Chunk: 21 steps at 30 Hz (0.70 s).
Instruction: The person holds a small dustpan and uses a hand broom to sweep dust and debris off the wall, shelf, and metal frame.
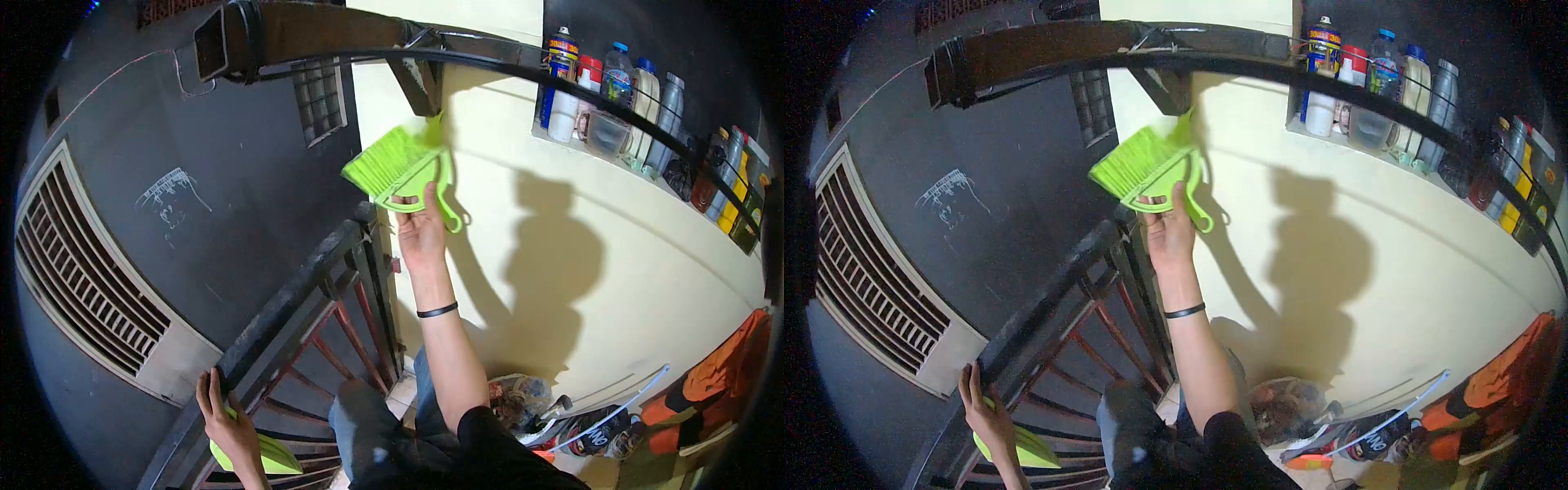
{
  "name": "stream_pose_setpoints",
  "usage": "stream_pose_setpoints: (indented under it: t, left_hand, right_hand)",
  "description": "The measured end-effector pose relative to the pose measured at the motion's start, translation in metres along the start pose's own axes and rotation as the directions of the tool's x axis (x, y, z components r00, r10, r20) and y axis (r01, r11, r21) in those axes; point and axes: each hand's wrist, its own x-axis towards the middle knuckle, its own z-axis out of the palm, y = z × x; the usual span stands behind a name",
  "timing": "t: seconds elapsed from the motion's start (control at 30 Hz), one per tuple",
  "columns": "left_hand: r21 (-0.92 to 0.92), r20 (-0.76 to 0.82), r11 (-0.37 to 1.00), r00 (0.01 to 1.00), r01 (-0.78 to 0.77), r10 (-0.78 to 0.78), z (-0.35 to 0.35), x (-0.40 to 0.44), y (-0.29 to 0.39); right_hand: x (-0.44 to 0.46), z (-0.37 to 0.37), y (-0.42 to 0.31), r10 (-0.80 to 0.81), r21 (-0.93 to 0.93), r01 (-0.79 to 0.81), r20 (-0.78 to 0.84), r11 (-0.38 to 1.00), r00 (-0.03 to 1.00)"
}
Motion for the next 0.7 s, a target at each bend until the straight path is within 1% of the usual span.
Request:
stream_pose_setpoints:
  t: [0.03,0.1,0.13,0.17,0.2,0.23,0.27,0.3,0.37,0.4,0.43,0.47,0.5,0.53,0.6,0.63,0.7]
  left_hand:
    - [0.002,-0.004,1.000,1.000,-0.017,0.017,-0.002,0.000,0.000]
    - [0.030,-0.010,1.000,1.000,-0.010,0.010,-0.001,0.000,0.000]
    - [0.016,0.019,0.999,0.999,0.033,-0.033,-0.003,0.001,0.002]
    - [0.001,0.051,0.997,0.996,0.073,-0.073,-0.004,0.000,0.003]
    - [-0.001,0.061,0.997,0.995,0.075,-0.074,-0.002,0.000,0.003]
    - [0.019,0.032,0.998,0.998,0.052,-0.052,-0.001,0.000,0.002]
    - [0.039,-0.004,0.999,1.000,0.031,-0.031,0.001,0.001,0.002]
    - [0.039,-0.004,0.999,1.000,0.030,-0.030,0.002,0.000,0.002]
    - [0.033,0.004,0.999,1.000,0.019,-0.019,0.001,0.000,-0.002]
    - [0.037,-0.001,0.999,1.000,0.028,-0.028,0.001,0.000,-0.003]
    - [0.055,-0.009,0.998,1.000,-0.004,0.004,0.002,0.000,-0.004]
    - [0.071,-0.015,0.997,0.999,-0.038,0.039,0.001,0.000,-0.006]
    - [0.072,-0.019,0.997,0.999,-0.036,0.038,0.000,0.002,-0.006]
    - [0.060,-0.016,0.998,1.000,-0.017,0.018,0.001,0.002,-0.004]
    - [0.039,-0.006,0.999,1.000,0.006,-0.006,0.002,0.000,-0.001]
    - [0.050,-0.012,0.999,1.000,0.010,-0.009,0.002,0.000,0.000]
    - [0.065,-0.026,0.998,1.000,0.006,-0.004,0.001,0.003,0.001]
  right_hand:
    - [-0.001,-0.004,0.006,0.101,0.007,-0.102,0.019,0.995,0.995]
    - [0.002,-0.015,-0.006,0.033,-0.006,-0.033,0.003,0.999,0.999]
    - [0.003,-0.018,-0.010,0.014,0.029,-0.013,-0.032,0.999,0.999]
    - [0.000,-0.014,-0.009,0.015,0.024,-0.015,-0.032,1.000,0.999]
    - [-0.004,-0.011,-0.006,0.052,-0.012,-0.053,-0.028,0.999,0.998]
    - [-0.007,-0.008,-0.001,0.089,-0.044,-0.090,-0.026,0.995,0.996]
    - [-0.010,-0.006,0.009,0.176,-0.139,-0.170,0.033,0.976,0.984]
    - [-0.016,-0.002,0.012,0.166,-0.261,-0.125,0.140,0.957,0.976]
    - [-0.007,-0.004,0.010,0.163,-0.064,-0.159,0.065,0.985,0.984]
    - [-0.010,0.013,-0.002,0.098,-0.039,-0.099,-0.029,0.994,0.995]
    - [-0.001,0.008,-0.007,0.086,-0.058,-0.089,-0.051,0.994,0.995]
    - [0.003,0.007,-0.013,0.060,-0.035,-0.061,-0.027,0.998,0.998]
    - [0.007,0.006,-0.017,0.030,-0.011,-0.030,-0.001,0.999,1.000]
    - [0.010,0.006,-0.021,0.031,-0.014,-0.031,0.010,0.999,0.999]
    - [0.008,-0.004,-0.028,-0.068,0.177,0.064,0.017,0.982,0.998]
    - [0.007,-0.010,-0.027,-0.072,0.174,0.067,0.022,0.983,0.997]
    - [0.002,-0.017,-0.020,-0.027,0.277,0.015,0.037,0.961,0.999]
